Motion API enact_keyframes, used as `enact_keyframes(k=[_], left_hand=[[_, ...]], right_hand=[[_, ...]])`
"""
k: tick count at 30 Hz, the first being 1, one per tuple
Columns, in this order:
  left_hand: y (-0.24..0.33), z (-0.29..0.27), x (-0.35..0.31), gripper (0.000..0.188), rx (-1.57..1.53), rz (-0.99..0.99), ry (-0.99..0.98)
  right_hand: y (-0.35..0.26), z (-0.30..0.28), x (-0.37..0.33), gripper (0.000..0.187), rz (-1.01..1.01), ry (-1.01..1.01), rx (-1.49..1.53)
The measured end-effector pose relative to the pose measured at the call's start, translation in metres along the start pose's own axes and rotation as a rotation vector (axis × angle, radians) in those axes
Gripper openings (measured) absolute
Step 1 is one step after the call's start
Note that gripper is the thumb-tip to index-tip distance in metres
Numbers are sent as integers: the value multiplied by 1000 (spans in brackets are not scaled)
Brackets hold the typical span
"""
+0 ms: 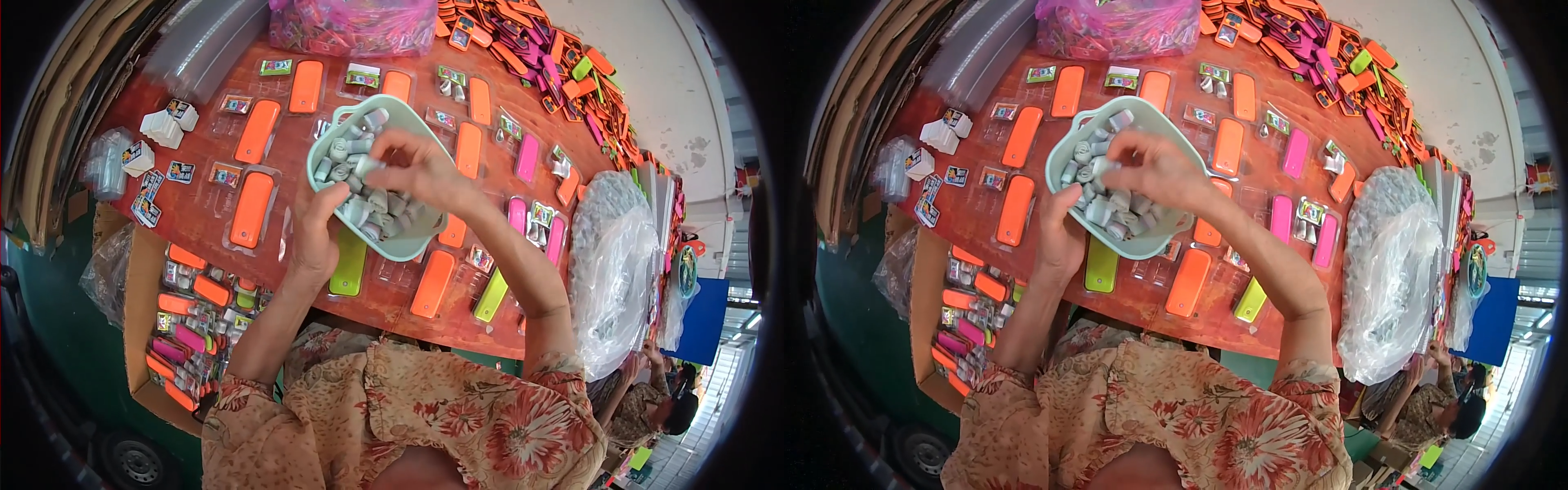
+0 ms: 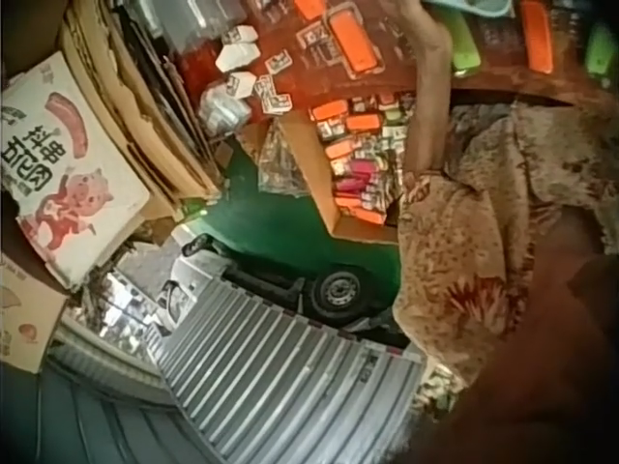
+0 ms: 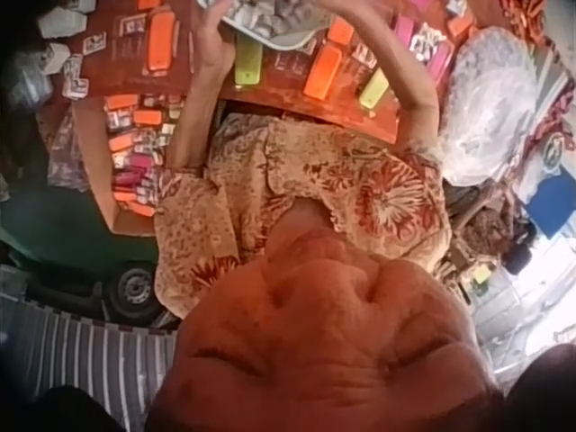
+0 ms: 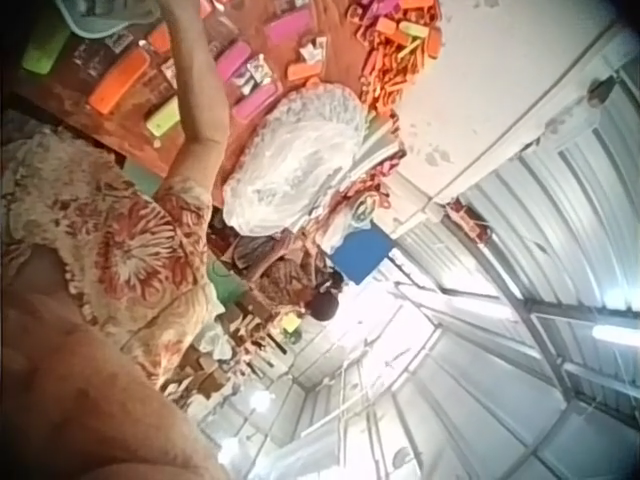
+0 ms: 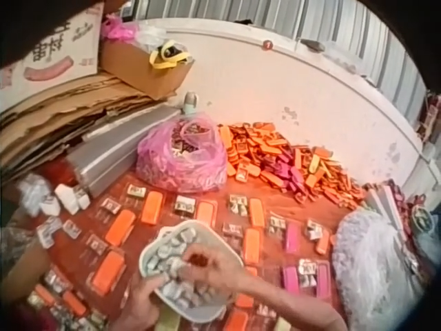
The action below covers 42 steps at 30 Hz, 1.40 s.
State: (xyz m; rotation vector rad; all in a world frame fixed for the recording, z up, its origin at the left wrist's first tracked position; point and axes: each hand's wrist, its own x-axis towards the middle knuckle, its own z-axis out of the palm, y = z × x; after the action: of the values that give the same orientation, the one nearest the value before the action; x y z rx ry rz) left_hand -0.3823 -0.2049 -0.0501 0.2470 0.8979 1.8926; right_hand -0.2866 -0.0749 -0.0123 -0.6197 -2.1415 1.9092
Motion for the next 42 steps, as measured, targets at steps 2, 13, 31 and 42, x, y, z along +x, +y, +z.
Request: enact_keyframes(k=[2,13,31,42], left_hand=[[6,1,-1,45,-27,-16,-42],[10,1,-4,48,-43,-64,-90],[9,9,-9,48,84,180,49],[33,-24,-2,43,58,179,124]], right_hand=[[-9,-10,0,15,118,65,198],[-16,-48,-16,17,198,102,408],[20,9,-1,30,-115,370,-1116],[32,-76,3,29,160,552,-678]])
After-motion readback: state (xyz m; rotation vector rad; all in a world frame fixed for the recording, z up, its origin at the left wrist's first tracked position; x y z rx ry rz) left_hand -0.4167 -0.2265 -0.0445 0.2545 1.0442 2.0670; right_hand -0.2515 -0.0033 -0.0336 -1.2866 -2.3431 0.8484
